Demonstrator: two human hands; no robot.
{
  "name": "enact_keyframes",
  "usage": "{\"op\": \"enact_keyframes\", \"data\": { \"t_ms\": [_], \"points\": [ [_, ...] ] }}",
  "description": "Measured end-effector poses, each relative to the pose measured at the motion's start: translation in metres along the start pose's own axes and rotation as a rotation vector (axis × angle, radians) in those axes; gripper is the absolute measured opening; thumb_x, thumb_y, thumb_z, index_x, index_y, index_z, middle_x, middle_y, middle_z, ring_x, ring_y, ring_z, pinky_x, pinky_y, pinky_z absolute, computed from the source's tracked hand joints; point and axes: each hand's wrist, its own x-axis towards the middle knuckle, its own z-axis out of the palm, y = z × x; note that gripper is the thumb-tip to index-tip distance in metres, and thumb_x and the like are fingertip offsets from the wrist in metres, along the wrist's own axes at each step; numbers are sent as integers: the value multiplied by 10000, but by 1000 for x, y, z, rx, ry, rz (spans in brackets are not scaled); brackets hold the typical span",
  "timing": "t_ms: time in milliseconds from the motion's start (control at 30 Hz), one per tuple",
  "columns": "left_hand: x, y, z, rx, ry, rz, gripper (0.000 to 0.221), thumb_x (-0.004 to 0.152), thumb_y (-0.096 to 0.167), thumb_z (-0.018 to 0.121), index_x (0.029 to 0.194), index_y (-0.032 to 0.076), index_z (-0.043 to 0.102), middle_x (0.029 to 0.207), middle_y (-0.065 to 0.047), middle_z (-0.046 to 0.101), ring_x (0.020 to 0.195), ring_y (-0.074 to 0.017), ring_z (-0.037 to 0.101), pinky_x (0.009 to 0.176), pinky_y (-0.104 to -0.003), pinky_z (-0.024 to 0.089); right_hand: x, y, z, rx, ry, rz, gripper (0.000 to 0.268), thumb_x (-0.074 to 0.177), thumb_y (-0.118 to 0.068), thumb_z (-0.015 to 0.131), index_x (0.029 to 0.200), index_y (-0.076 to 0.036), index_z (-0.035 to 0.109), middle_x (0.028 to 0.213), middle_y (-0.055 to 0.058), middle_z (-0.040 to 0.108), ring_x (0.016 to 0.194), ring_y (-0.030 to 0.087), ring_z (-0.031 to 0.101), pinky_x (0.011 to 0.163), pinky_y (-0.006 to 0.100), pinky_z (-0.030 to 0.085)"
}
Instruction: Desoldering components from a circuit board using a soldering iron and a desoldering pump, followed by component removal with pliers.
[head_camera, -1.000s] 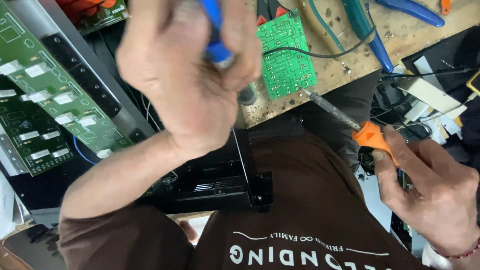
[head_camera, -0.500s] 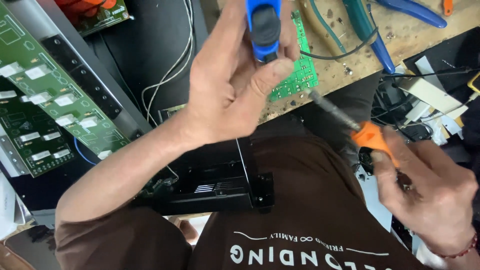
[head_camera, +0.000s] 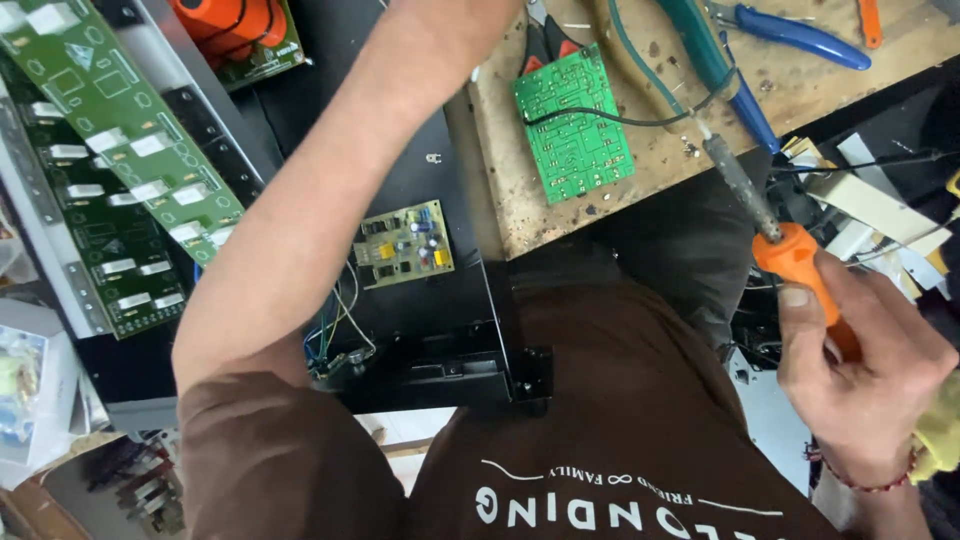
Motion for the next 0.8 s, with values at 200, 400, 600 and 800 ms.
{"op": "enact_keyframes", "data": {
  "t_ms": [200, 400, 600, 800],
  "points": [
    [21, 19, 9, 387, -272, 72, 178, 836, -125, 583, 954, -15, 657, 863, -145, 664, 552, -225, 562, 466, -317, 496, -7, 15, -2, -13, 42, -14, 321, 1125, 13, 680, 1223, 318, 702, 874, 327, 602, 587, 287, 453, 553, 391, 343],
    [14, 38, 9, 112, -614, -87, 418, 1019, 323, 708, 1230, -17, 586, 1095, -170, 598, 1059, -395, 635, 796, -547, 572, -6, 16, 2, 36, 82, -58, 294, 1104, 54, 697, 1237, 316, 706, 755, 266, 545, 636, 308, 450, 615, 407, 370],
    [15, 31, 1, -160, -470, -89, 345, 897, 100, 785, 1191, -53, 690, 992, -166, 715, 976, -381, 684, 757, -542, 524, -7, 6, 9, 92, 121, 38, 211, 1091, 55, 697, 1206, 227, 731, 792, 218, 543, 635, 254, 424, 610, 372, 341],
    [-23, 47, -38, -371, -136, -219, 517, 961, -30, 602, 1468, 39, 538, 692, 30, 426, 656, -116, 523, 784, -326, 551, 30, -8, 24, 431, 104, 447, 108, 1028, -88, 752, 1107, -16, 737, 918, 21, 642, 826, 82, 512, 760, 241, 434]
  ]
}}
